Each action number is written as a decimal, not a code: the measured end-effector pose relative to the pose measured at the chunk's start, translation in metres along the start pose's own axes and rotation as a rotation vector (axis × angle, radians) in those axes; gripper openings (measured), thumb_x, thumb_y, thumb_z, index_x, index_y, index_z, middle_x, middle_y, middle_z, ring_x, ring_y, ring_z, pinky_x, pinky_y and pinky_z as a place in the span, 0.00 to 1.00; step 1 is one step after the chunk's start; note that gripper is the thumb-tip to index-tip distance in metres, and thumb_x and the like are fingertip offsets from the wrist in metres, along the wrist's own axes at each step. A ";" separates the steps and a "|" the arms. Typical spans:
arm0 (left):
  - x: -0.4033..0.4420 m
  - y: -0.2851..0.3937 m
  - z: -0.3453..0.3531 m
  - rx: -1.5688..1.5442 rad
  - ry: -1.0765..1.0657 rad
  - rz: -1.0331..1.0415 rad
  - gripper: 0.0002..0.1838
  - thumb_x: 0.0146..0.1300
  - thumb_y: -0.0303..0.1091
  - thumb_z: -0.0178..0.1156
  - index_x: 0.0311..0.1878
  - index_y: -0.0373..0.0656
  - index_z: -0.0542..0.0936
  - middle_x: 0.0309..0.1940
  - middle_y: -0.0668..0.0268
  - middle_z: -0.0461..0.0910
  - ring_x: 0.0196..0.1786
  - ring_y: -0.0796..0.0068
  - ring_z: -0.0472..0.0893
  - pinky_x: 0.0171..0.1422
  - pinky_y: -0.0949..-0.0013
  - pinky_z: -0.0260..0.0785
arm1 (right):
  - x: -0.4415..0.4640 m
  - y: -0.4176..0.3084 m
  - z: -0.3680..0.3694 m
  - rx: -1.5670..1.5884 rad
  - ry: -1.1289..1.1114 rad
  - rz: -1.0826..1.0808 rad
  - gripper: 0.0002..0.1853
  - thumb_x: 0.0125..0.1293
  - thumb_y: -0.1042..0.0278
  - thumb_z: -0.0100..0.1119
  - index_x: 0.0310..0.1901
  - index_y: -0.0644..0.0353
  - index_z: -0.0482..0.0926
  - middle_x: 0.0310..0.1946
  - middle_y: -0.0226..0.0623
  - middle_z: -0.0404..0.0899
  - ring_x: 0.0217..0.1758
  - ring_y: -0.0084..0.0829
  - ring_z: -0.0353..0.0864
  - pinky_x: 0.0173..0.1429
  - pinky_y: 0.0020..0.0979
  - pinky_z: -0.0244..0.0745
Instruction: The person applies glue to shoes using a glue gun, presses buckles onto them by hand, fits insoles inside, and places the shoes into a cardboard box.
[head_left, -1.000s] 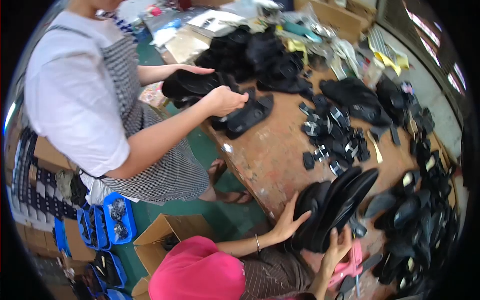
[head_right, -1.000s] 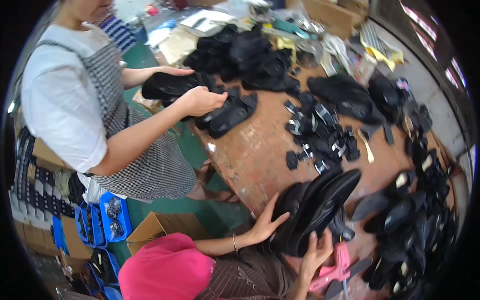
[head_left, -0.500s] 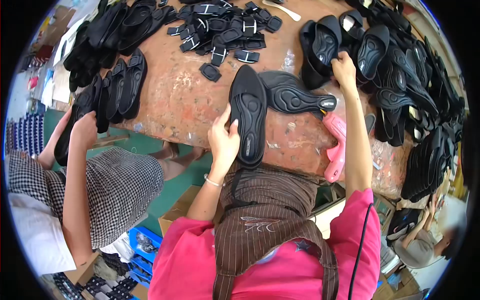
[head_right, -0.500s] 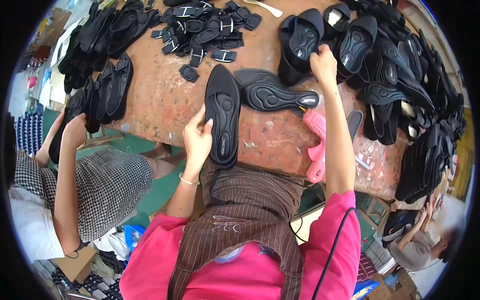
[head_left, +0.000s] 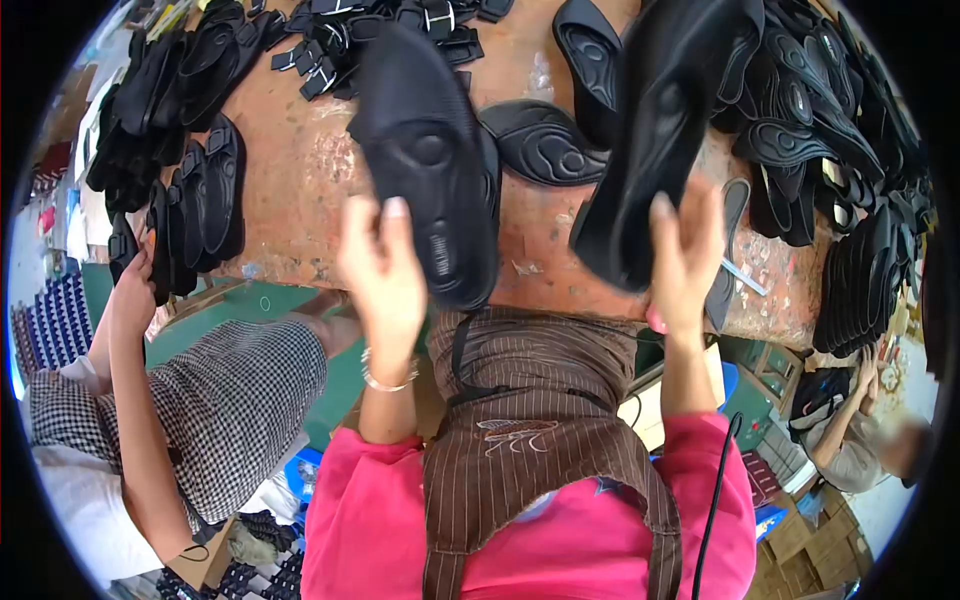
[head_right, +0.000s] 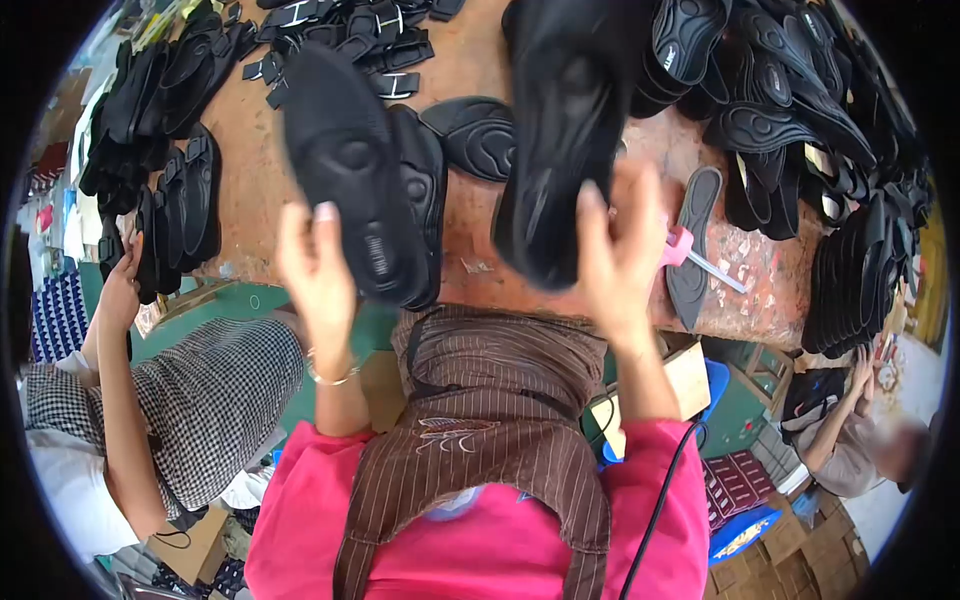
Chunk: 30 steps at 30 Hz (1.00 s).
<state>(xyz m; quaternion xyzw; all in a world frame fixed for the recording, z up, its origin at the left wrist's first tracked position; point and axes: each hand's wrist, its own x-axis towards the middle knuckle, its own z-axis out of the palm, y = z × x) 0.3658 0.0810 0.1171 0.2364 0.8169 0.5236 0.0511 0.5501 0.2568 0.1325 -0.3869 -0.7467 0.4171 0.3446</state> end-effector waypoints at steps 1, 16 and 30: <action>0.001 0.015 -0.013 -0.015 0.037 -0.009 0.13 0.66 0.28 0.53 0.28 0.39 0.61 0.21 0.72 0.55 0.27 0.84 0.56 0.27 0.75 0.52 | -0.024 0.001 0.002 -0.043 -0.023 -0.006 0.10 0.65 0.76 0.51 0.47 0.67 0.71 0.36 0.39 0.79 0.37 0.24 0.78 0.39 0.28 0.73; -0.018 0.009 -0.006 0.598 -0.158 0.301 0.26 0.48 0.48 0.70 0.45 0.41 0.76 0.54 0.49 0.70 0.58 0.47 0.67 0.63 0.49 0.58 | -0.088 0.071 -0.034 -0.712 0.279 0.028 0.20 0.58 0.70 0.63 0.51 0.66 0.71 0.37 0.42 0.74 0.50 0.40 0.71 0.55 0.39 0.66; -0.072 0.004 -0.004 0.752 -0.449 0.165 0.16 0.49 0.41 0.67 0.16 0.40 0.77 0.25 0.66 0.73 0.35 0.64 0.72 0.39 0.61 0.60 | -0.094 0.073 -0.105 0.790 0.160 0.781 0.28 0.51 0.76 0.64 0.56 0.67 0.68 0.42 0.36 0.76 0.41 0.27 0.76 0.47 0.30 0.73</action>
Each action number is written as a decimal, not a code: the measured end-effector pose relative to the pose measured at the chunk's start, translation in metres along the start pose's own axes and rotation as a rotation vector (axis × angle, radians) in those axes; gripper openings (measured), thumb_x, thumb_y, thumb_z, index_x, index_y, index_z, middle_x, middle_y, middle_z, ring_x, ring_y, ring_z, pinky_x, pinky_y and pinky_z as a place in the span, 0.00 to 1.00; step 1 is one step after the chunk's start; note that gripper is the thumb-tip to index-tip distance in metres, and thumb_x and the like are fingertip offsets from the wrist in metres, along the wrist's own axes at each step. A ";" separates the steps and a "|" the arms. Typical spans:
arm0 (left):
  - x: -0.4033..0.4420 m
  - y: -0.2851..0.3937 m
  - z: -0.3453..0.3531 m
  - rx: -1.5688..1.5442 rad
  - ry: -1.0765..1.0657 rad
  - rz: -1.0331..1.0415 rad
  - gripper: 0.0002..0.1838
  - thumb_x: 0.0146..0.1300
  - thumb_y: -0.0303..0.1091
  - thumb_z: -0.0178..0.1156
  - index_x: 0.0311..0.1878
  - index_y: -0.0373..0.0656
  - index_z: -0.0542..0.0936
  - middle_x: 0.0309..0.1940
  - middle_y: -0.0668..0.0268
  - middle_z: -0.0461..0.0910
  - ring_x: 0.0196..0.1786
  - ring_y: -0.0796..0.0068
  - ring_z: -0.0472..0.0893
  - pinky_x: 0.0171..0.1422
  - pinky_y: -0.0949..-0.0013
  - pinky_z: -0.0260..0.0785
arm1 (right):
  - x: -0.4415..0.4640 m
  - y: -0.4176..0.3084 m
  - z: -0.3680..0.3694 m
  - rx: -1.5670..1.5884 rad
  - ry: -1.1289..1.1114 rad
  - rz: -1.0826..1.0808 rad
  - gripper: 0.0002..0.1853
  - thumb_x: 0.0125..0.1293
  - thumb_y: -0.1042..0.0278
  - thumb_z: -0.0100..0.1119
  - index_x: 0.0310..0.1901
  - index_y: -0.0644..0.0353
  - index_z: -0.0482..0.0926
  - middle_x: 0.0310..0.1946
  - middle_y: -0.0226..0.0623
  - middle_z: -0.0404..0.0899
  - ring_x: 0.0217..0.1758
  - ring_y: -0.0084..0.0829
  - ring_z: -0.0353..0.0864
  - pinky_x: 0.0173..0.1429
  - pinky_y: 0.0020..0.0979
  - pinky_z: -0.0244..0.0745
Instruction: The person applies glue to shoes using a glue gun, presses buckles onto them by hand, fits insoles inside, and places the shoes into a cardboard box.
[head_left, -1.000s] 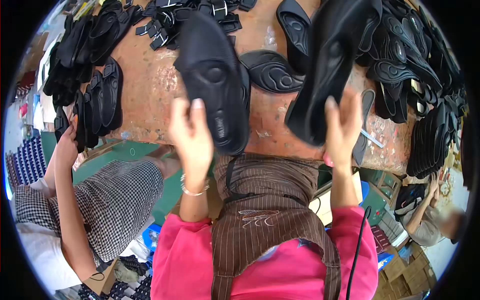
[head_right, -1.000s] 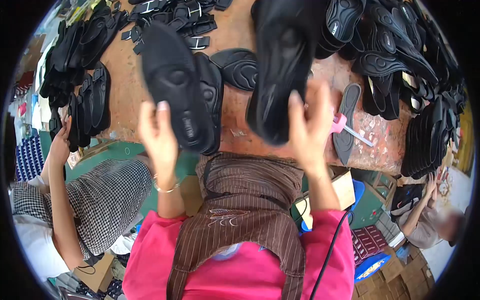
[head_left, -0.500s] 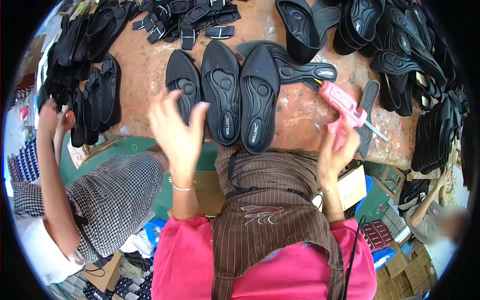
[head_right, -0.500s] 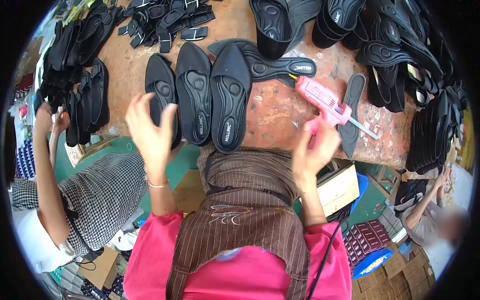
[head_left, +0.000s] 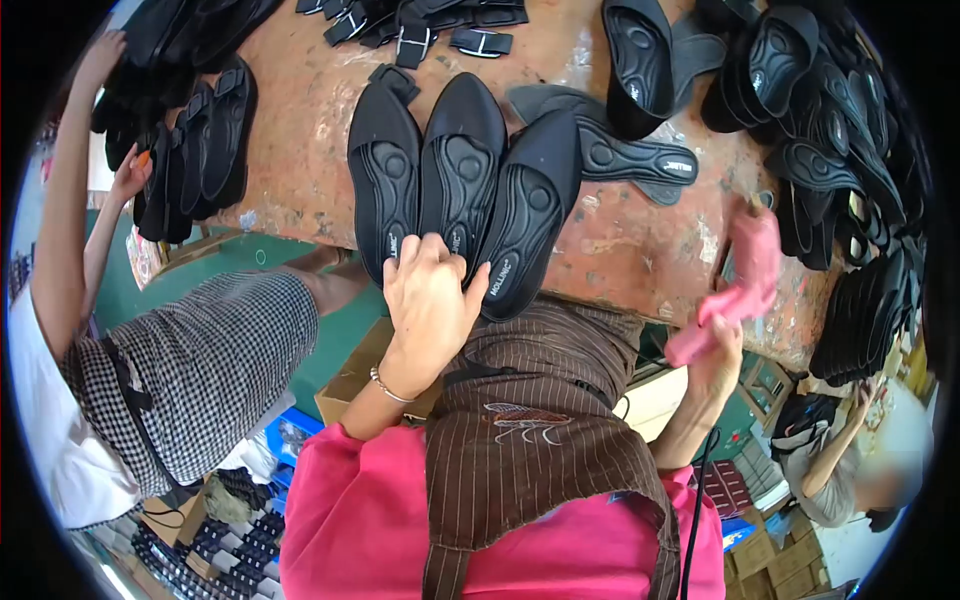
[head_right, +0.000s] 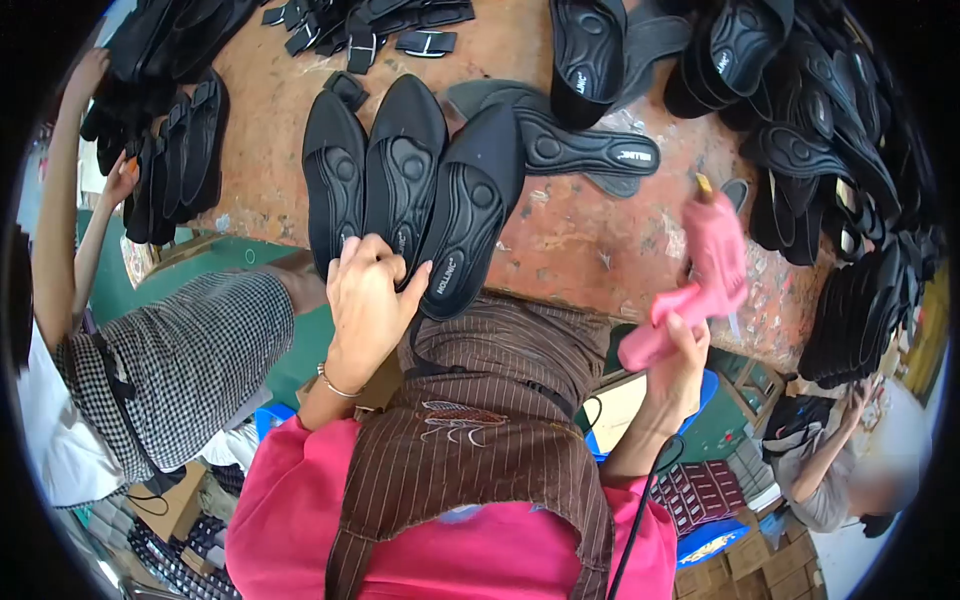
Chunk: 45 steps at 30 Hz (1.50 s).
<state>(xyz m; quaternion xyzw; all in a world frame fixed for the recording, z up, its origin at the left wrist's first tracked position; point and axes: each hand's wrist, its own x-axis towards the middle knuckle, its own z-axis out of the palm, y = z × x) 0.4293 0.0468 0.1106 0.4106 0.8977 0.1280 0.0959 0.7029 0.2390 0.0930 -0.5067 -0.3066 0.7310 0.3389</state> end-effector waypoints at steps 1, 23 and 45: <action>-0.003 -0.001 0.001 0.002 -0.002 0.015 0.17 0.49 0.41 0.68 0.15 0.40 0.77 0.23 0.66 0.73 0.33 0.64 0.72 0.39 0.62 0.60 | -0.005 -0.007 0.014 0.085 -0.116 -0.071 0.28 0.49 0.73 0.66 0.54 0.64 0.69 0.42 0.42 0.74 0.41 0.31 0.76 0.47 0.29 0.74; 0.081 -0.036 0.047 -2.427 0.165 -0.621 0.21 0.53 0.15 0.46 0.52 0.38 0.66 0.54 0.59 0.70 0.61 0.63 0.70 0.69 0.61 0.58 | 0.026 0.026 0.209 -0.965 -0.751 -0.009 0.11 0.51 0.75 0.65 0.38 0.62 0.79 0.33 0.31 0.79 0.38 0.22 0.78 0.44 0.27 0.73; 0.082 -0.035 0.048 -2.428 0.218 -0.639 0.26 0.54 0.14 0.46 0.59 0.33 0.62 0.61 0.49 0.64 0.67 0.54 0.63 0.75 0.53 0.50 | 0.036 0.028 0.223 -1.210 -0.619 0.007 0.11 0.52 0.69 0.67 0.34 0.62 0.76 0.28 0.33 0.77 0.31 0.26 0.78 0.37 0.29 0.72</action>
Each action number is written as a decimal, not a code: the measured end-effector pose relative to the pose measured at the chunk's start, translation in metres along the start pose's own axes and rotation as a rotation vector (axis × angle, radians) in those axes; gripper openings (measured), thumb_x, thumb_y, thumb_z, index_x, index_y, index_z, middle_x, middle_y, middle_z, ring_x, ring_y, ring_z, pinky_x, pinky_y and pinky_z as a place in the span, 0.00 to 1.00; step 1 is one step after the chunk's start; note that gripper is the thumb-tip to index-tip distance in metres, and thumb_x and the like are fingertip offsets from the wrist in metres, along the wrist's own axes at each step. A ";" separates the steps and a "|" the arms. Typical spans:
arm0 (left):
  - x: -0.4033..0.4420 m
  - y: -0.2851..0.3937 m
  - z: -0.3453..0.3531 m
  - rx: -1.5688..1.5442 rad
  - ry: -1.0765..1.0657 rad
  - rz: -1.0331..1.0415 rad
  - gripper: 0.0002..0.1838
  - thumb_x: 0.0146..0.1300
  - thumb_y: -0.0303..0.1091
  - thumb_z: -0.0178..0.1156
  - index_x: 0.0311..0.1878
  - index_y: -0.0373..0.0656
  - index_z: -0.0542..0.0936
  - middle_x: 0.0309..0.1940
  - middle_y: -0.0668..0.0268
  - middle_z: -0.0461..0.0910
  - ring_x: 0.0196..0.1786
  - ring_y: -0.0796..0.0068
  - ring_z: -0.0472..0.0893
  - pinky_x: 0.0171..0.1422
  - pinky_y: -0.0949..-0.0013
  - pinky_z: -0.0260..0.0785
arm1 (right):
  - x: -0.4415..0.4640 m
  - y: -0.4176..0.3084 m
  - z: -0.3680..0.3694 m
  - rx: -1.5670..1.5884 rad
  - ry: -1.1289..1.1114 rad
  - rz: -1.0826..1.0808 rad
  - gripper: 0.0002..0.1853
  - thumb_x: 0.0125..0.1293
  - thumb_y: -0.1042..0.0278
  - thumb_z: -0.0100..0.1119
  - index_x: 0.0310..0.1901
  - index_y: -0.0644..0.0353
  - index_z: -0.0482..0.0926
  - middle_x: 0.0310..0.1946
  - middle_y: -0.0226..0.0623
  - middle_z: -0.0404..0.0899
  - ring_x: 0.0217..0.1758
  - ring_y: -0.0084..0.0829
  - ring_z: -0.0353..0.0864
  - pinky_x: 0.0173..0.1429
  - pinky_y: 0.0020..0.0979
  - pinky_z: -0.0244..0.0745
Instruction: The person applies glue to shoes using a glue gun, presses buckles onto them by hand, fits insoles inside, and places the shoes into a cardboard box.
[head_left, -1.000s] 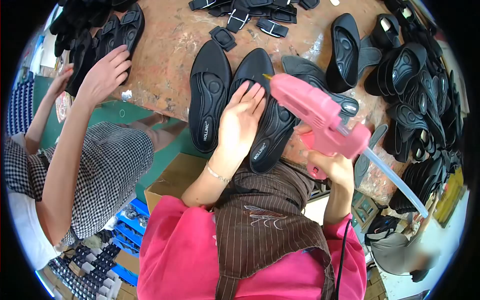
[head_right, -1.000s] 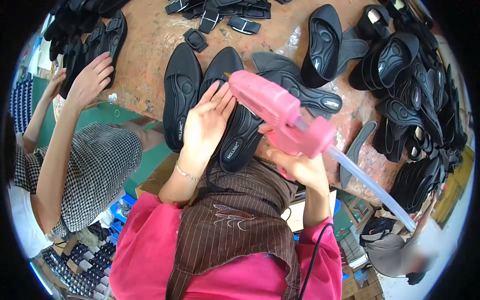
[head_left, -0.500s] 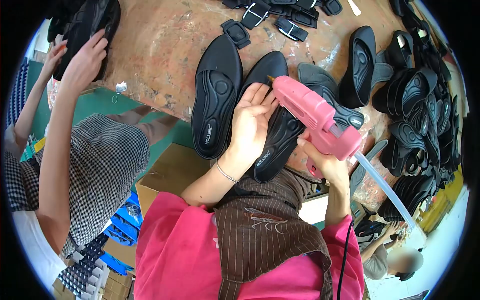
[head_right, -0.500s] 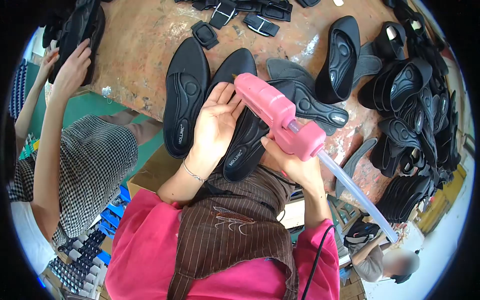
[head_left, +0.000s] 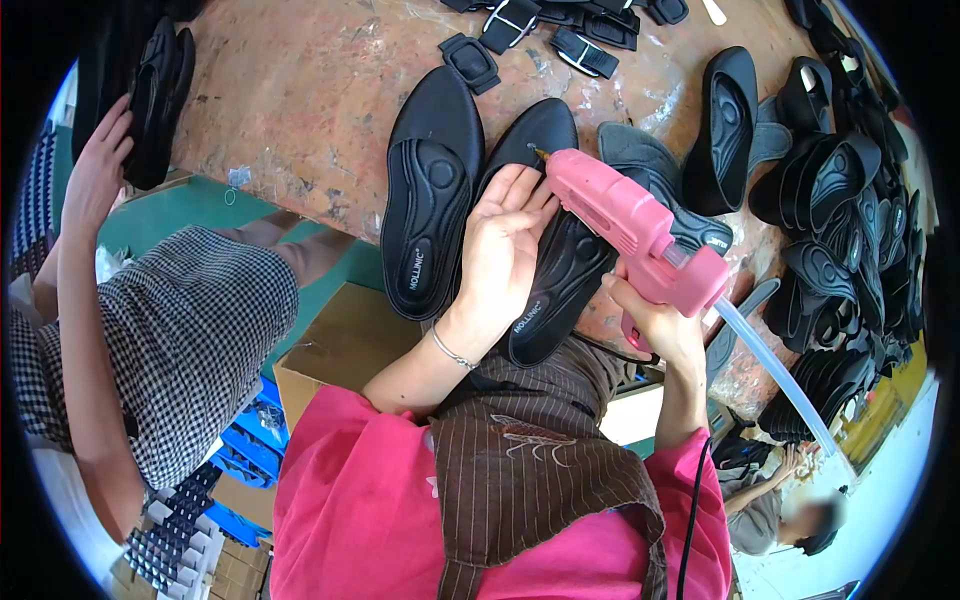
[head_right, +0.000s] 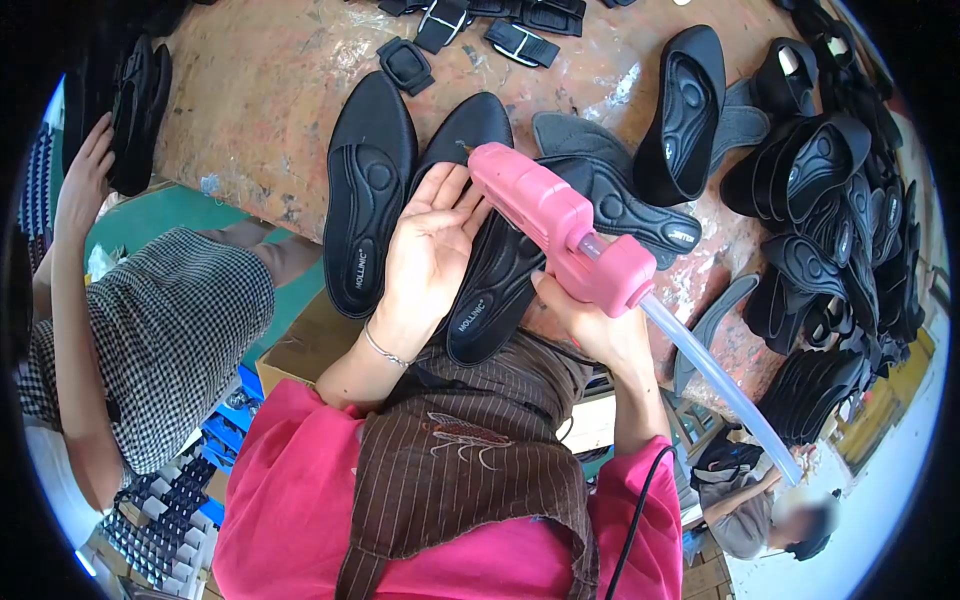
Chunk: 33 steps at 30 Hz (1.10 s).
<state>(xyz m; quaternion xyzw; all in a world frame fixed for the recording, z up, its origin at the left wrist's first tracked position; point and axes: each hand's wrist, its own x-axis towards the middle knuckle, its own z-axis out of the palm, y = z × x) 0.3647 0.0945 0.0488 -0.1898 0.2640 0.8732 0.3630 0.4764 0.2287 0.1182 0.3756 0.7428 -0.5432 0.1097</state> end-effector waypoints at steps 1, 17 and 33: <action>0.000 -0.001 -0.001 -0.009 0.000 -0.003 0.26 0.54 0.14 0.46 0.59 0.33 0.62 0.62 0.49 0.63 0.68 0.53 0.62 0.75 0.53 0.50 | -0.001 0.002 -0.002 -0.012 0.006 -0.004 0.11 0.51 0.69 0.67 0.34 0.62 0.76 0.28 0.33 0.77 0.32 0.26 0.78 0.37 0.29 0.72; -0.008 -0.008 0.002 -0.004 0.028 -0.039 0.30 0.54 0.10 0.44 0.63 0.30 0.57 0.65 0.46 0.59 0.69 0.51 0.60 0.76 0.53 0.50 | -0.015 0.021 -0.017 0.040 0.039 -0.012 0.12 0.49 0.73 0.64 0.36 0.63 0.73 0.29 0.31 0.77 0.32 0.24 0.77 0.38 0.28 0.71; -0.064 -0.025 0.032 0.185 0.034 -0.317 0.33 0.56 0.15 0.43 0.68 0.27 0.53 0.67 0.45 0.57 0.72 0.57 0.57 0.77 0.60 0.47 | -0.080 0.044 -0.047 0.532 0.174 0.003 0.10 0.52 0.77 0.66 0.36 0.64 0.77 0.31 0.33 0.78 0.37 0.27 0.77 0.43 0.29 0.72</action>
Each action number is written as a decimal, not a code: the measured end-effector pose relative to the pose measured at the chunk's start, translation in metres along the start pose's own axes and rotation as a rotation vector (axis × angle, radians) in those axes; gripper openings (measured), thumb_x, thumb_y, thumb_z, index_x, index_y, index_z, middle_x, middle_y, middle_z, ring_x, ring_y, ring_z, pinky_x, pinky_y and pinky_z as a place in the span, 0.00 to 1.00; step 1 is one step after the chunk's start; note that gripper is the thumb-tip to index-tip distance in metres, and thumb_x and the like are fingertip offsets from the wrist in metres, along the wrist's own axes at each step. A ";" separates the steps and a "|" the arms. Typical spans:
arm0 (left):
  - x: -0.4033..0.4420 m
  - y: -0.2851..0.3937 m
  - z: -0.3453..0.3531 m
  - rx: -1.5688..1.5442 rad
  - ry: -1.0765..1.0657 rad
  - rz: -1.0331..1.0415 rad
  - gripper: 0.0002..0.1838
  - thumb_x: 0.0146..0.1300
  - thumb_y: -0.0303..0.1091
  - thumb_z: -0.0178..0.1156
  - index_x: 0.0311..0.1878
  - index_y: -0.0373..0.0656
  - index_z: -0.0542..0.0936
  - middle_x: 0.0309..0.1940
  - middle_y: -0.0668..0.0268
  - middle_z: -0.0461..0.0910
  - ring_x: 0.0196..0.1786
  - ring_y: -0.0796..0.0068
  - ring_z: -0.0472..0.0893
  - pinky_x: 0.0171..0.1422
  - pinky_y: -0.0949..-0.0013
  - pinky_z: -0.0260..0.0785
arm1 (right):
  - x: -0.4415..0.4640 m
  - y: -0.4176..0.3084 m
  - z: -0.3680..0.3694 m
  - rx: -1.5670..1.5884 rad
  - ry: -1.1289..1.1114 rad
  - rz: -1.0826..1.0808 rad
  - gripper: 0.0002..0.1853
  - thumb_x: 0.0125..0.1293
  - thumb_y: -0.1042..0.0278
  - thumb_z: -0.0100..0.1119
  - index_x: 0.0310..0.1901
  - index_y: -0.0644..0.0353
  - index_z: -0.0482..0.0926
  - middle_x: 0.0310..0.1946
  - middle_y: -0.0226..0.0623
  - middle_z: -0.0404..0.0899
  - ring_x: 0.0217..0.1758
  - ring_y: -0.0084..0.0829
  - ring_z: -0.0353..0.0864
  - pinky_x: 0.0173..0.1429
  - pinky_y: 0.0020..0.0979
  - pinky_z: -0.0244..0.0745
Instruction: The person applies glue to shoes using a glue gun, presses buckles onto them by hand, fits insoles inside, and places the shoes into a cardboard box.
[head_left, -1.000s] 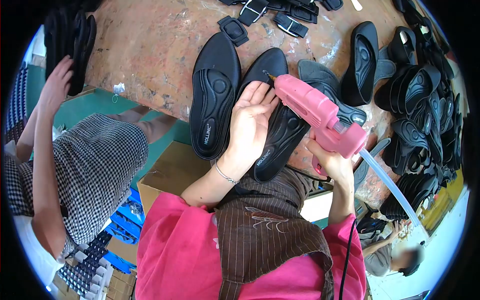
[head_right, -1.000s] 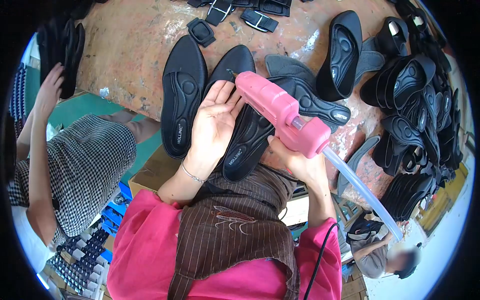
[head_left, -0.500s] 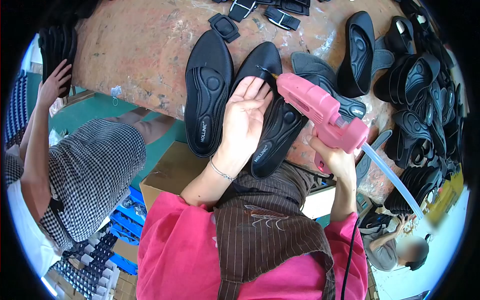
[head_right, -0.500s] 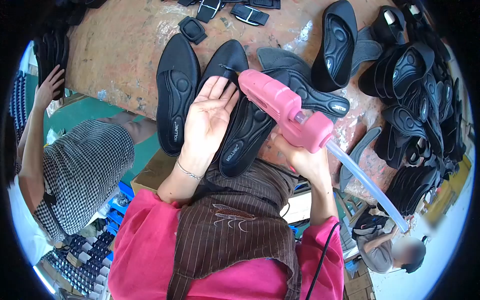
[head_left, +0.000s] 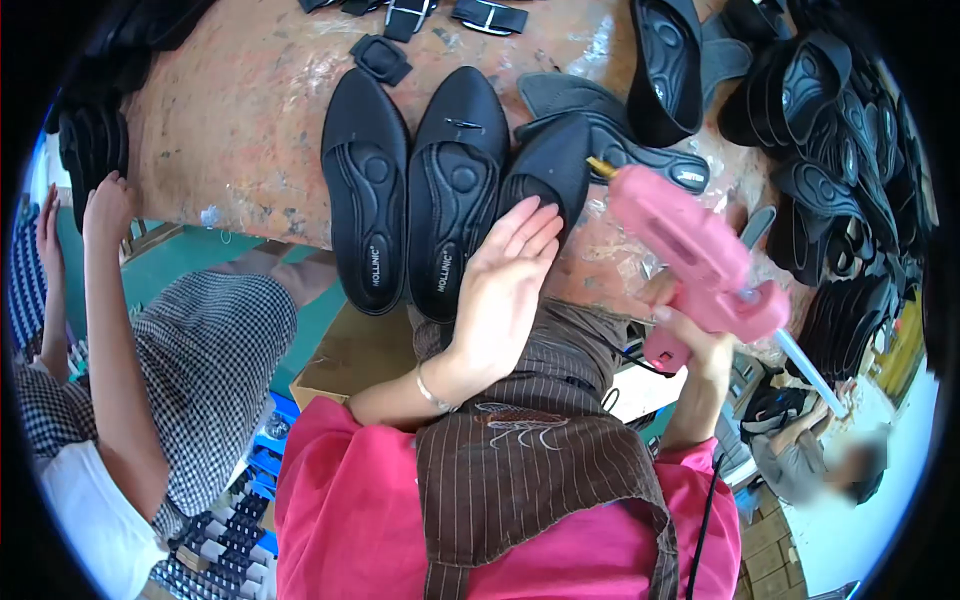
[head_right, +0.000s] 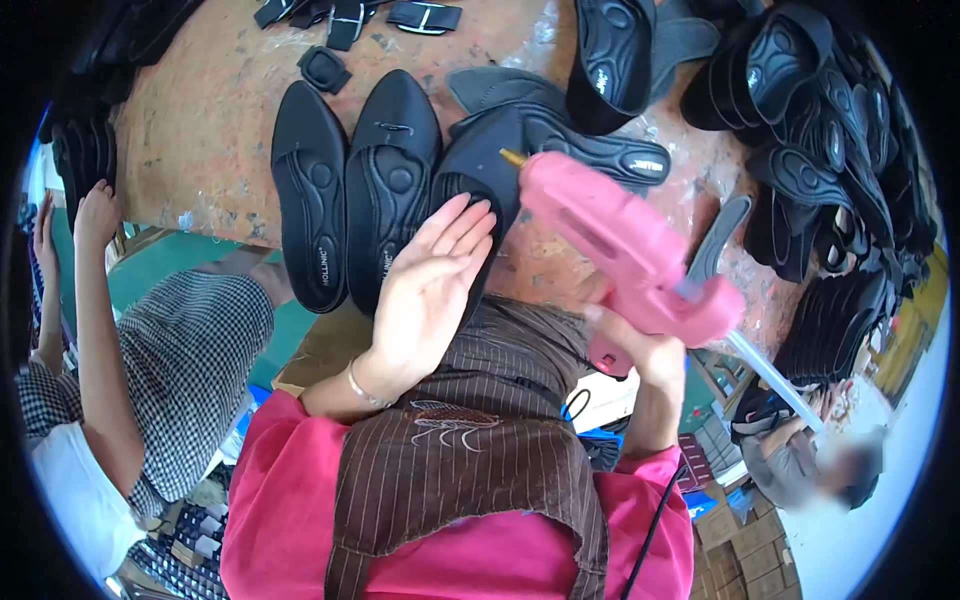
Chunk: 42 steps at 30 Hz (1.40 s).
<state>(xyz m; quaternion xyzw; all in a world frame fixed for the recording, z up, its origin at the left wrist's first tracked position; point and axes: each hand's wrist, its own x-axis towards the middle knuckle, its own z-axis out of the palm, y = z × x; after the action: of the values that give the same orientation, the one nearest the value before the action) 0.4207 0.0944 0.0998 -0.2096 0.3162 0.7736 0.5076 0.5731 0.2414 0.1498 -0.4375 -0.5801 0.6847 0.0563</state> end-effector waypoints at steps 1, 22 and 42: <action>0.012 -0.006 -0.001 0.000 0.014 0.006 0.33 0.56 0.15 0.43 0.68 0.27 0.52 0.68 0.45 0.55 0.72 0.57 0.56 0.77 0.60 0.46 | -0.001 0.008 0.001 -0.060 0.003 -0.005 0.10 0.52 0.77 0.66 0.36 0.63 0.77 0.29 0.30 0.77 0.35 0.23 0.77 0.40 0.27 0.72; 0.044 -0.012 0.000 0.021 -0.055 0.047 0.33 0.54 0.12 0.40 0.67 0.28 0.52 0.66 0.48 0.57 0.70 0.59 0.58 0.76 0.60 0.48 | 0.013 0.015 0.023 -0.304 0.004 0.110 0.06 0.53 0.74 0.64 0.30 0.59 0.75 0.23 0.25 0.72 0.25 0.17 0.71 0.30 0.23 0.65; 0.046 -0.013 0.001 0.063 -0.018 0.062 0.34 0.55 0.12 0.41 0.69 0.28 0.51 0.68 0.44 0.53 0.73 0.56 0.53 0.76 0.59 0.45 | -0.003 0.014 0.003 -0.158 0.012 0.163 0.06 0.53 0.71 0.66 0.30 0.58 0.77 0.24 0.25 0.74 0.28 0.20 0.73 0.34 0.26 0.69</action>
<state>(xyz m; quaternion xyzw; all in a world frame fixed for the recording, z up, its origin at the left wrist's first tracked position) 0.4145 0.1288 0.0670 -0.1765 0.3421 0.7805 0.4926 0.5789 0.2331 0.1392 -0.4901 -0.5945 0.6367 -0.0308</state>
